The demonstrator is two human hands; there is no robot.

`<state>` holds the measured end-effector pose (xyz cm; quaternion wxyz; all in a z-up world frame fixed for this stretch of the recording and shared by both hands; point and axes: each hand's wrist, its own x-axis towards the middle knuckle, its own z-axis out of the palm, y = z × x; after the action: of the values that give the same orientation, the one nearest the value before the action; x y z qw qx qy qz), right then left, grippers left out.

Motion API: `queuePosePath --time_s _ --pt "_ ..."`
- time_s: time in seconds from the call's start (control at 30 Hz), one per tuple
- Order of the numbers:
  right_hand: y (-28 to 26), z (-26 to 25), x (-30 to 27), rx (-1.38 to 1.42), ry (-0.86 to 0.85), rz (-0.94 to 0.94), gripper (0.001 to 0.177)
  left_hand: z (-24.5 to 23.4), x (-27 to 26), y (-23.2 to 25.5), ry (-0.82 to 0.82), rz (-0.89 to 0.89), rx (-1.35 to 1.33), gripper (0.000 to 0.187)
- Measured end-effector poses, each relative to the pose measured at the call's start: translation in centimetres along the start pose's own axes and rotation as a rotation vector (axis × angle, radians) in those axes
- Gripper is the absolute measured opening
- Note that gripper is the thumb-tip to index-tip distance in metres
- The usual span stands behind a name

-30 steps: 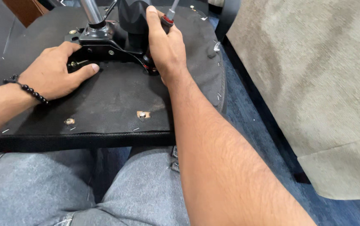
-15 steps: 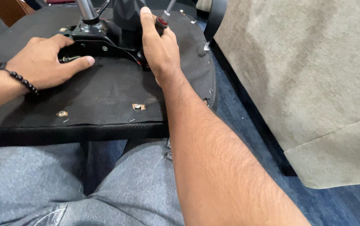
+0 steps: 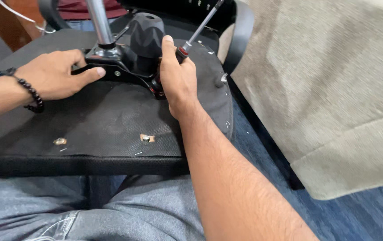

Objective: The person uses a screwdriver to tighten screws on the underside of an office chair seat, securing the gas lift mechanism. The person then switches to a socket wrench to tighten additional bolts on the same mechanism.

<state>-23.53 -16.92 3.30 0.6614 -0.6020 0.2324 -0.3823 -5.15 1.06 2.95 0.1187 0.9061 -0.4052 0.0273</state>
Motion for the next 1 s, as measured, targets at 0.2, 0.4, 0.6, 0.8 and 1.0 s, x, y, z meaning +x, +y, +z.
queuePosePath --time_s 0.2,0.4,0.6,0.8,1.0 --pt "-1.5 -0.8 -0.4 -0.173 0.088 0.098 0.056 0.3 -1.4 0.7 0.029 -0.031 -0.065 0.061" --pt "-2.2 -0.9 -2.0 -0.24 0.196 0.07 0.063 -0.4 -3.1 2.2 0.08 -0.016 -0.037 0.059" --pt "-1.7 -2.0 -4.0 -0.301 0.216 -0.02 0.069 -0.6 -3.2 3.5 0.108 -0.008 0.018 0.066" --pt "-1.6 -2.6 -4.7 -0.345 0.213 -0.043 0.075 0.6 -3.0 2.1 0.1 -0.072 -0.116 0.06" --pt "-1.7 -2.6 -4.5 -0.333 0.152 -0.034 0.076 1.2 -2.1 1.3 0.182 0.047 -0.191 0.058"
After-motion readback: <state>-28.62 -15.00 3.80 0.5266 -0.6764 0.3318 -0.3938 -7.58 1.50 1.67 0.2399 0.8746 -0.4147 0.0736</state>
